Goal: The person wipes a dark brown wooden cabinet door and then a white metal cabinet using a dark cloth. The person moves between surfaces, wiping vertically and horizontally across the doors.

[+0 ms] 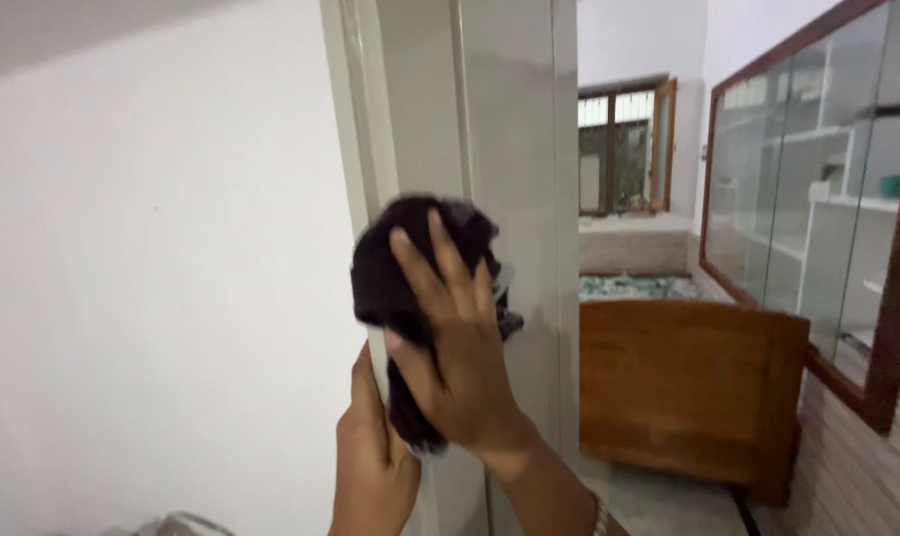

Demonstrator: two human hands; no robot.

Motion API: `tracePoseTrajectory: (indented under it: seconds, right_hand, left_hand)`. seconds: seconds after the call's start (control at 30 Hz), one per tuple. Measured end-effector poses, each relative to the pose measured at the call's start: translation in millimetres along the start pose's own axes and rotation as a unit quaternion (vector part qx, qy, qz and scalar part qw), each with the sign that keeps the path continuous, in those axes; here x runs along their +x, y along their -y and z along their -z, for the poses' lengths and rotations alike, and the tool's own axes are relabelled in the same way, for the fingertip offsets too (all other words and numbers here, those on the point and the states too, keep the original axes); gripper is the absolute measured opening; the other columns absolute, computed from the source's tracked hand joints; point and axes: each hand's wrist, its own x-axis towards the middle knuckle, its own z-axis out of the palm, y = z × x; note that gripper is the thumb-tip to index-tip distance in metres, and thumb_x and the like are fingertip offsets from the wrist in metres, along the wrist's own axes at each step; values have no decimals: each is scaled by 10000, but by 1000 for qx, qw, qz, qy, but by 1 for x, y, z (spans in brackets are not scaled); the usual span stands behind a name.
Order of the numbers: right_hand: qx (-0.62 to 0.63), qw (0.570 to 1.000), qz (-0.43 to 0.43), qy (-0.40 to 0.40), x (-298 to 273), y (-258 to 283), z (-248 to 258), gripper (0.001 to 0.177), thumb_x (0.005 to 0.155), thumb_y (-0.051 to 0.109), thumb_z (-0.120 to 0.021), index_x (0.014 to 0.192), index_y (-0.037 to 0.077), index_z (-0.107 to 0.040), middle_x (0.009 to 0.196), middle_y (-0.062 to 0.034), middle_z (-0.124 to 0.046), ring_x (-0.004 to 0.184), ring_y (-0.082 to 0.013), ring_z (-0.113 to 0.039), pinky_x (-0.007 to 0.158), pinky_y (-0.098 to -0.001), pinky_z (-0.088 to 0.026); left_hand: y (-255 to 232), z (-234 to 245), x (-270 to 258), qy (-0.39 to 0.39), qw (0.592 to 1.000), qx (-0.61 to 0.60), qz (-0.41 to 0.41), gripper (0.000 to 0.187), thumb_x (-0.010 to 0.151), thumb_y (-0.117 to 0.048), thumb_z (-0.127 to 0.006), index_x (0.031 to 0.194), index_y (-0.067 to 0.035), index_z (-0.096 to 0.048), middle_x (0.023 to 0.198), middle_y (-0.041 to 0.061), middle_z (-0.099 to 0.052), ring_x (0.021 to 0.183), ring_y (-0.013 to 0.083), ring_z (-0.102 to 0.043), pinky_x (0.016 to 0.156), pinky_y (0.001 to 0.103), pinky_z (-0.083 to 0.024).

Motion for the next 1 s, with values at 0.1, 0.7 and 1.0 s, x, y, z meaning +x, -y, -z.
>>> tracePoseTrajectory:
  seconds: [0.1, 0.7, 1.0]
  right_hand:
    - [5, 1000, -2, -23, -10, -6, -9, 656, 979, 183, -558, 1617, 142, -412, 1741, -193, -330, 1658, -391, -295, 1350, -692, -23]
    - [-39, 993, 10, 112, -220, -13, -22, 629, 917, 422, -611, 1516, 238, -558, 1619, -167, -422, 1321, -517, -467, 1122, -612, -373]
    - [6, 996, -8, 84, -176, 17, -11, 649, 895, 194, -665, 1525, 243, -521, 1626, -81, -432, 1347, -465, -494, 1125, -544, -403]
  left_hand:
    - [13, 3, -26, 6, 997, 20, -71, 573, 989, -119, -403, 1538, 17, -307, 1226, 211, -719, 1118, 260, -726, 940, 354, -540]
    - [28, 18, -91, -18, 983, -121, 135, 535, 1060, -376, -425, 1425, -6, -552, 1190, 123, -715, 1082, 165, -625, 950, 291, -507]
    - [9, 0, -158, -39, 865, 412, 283, 394, 950, -162, -608, 1325, -43, -578, 1199, 207, -717, 1121, 390, -670, 916, 493, -534]
